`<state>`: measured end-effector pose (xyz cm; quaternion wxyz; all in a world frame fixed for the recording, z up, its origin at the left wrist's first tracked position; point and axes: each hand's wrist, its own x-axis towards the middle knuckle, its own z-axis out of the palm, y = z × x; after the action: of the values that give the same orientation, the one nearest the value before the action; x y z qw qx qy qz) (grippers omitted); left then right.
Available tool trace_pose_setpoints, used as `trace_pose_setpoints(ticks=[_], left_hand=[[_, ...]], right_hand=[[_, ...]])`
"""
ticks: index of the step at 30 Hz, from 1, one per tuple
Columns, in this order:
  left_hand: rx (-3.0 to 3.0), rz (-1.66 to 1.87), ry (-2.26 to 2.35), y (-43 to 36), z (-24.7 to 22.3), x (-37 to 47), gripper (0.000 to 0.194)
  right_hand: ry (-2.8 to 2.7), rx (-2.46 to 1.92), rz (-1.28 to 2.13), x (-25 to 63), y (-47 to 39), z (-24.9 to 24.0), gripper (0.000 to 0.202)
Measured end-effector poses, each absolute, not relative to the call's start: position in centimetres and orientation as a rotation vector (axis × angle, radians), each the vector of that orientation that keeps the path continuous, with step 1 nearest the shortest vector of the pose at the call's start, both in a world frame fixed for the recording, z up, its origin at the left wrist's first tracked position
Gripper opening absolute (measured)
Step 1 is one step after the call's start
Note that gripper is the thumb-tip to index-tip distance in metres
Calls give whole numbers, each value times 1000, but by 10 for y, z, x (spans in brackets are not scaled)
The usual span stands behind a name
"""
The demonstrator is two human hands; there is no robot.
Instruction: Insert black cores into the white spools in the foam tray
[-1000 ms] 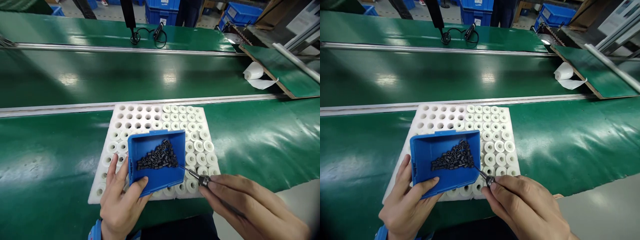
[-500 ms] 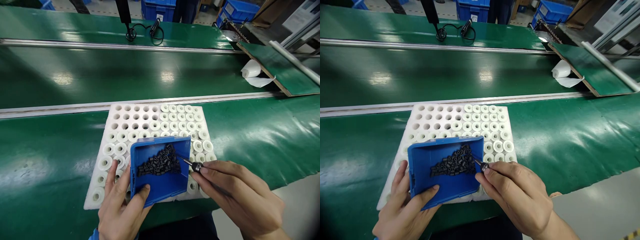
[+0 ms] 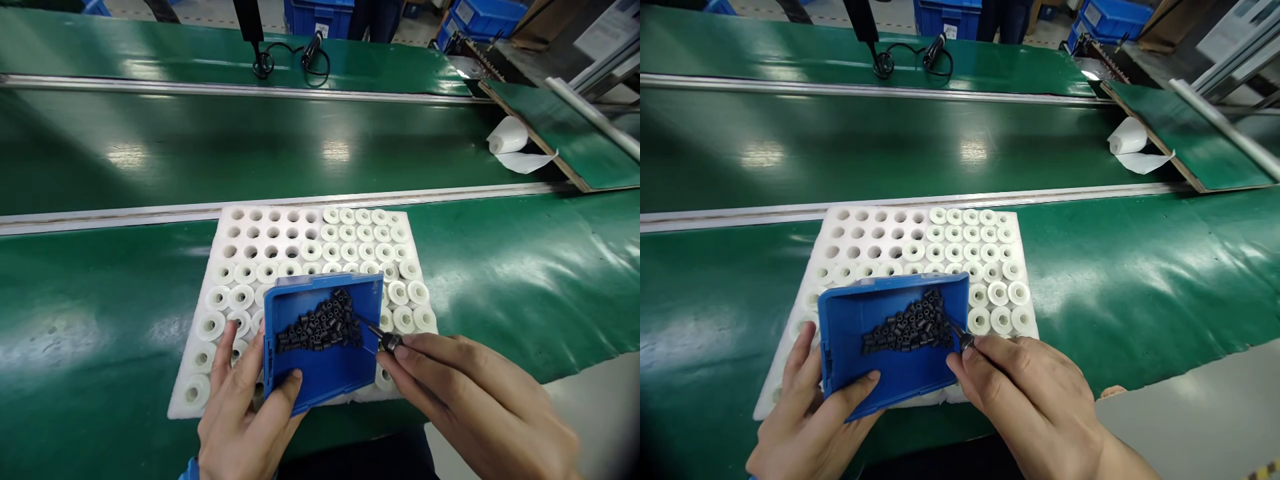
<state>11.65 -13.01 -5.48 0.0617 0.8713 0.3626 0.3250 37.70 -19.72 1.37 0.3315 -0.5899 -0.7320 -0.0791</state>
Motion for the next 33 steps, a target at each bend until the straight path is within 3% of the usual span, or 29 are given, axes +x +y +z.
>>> trace_pose_setpoints(ticks=[23,33], left_hand=[[2594,1051,1125,-134,-55,123,26],[2576,1026,1096,-134,-58,118,25]], right_hand=[[-1760,-1556,-250,370,-193,3,14],[-1691,-1546,-331,375,-210,-15,37]])
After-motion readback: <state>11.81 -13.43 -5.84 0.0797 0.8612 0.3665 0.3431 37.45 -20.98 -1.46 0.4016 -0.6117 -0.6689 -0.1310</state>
